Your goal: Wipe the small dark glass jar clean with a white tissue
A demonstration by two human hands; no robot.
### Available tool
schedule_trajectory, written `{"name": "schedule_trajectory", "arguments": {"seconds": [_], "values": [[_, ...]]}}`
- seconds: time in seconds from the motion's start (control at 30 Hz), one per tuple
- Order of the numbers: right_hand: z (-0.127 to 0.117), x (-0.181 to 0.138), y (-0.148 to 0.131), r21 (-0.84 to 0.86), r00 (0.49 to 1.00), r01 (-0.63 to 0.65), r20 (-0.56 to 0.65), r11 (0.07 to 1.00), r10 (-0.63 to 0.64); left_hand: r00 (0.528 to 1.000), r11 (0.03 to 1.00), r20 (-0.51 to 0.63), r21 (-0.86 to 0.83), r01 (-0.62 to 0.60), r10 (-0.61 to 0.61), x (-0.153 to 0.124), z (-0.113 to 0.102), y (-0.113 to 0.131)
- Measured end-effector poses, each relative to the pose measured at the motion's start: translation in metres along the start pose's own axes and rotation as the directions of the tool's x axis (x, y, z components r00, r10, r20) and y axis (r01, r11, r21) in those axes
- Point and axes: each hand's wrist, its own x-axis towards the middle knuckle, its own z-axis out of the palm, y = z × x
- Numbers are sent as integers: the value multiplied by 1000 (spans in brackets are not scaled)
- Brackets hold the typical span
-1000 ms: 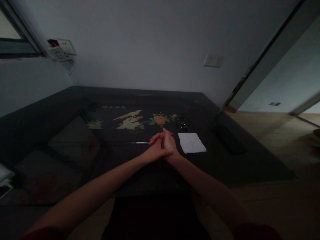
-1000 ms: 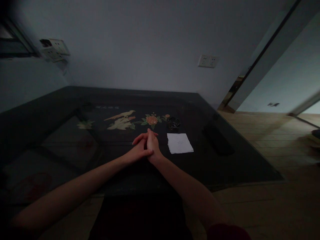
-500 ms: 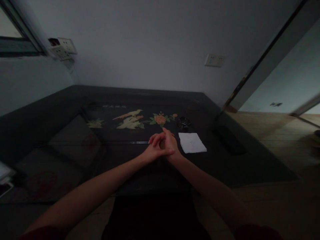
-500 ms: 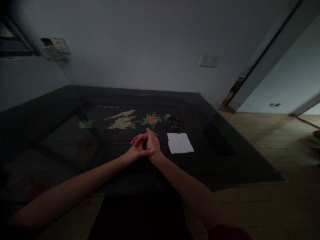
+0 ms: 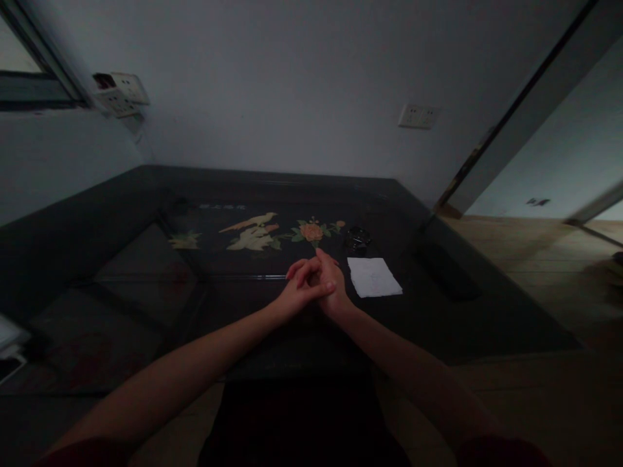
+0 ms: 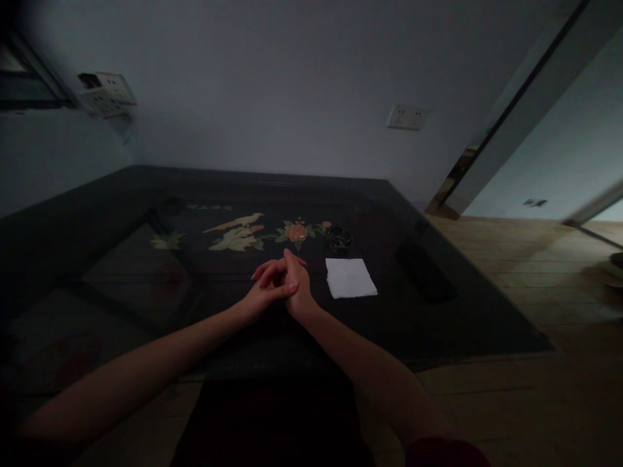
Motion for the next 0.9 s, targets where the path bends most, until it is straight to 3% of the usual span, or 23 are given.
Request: {"name": "schedule_trajectory", "arguments": {"seconds": [0.57, 0.73, 0.9], "values": [[2, -1, 6, 1, 995, 95, -18, 995, -95, 996, 996, -46, 54, -75, 78, 2, -1, -3], [1, 2, 11, -46, 995, 91, -27, 995, -92, 997, 997, -58, 57, -53, 56, 3, -2, -4], [-7, 11, 20, -81, 999, 43, 14, 996, -42, 998, 995, -54, 93, 46, -41, 8, -5, -11]]}}
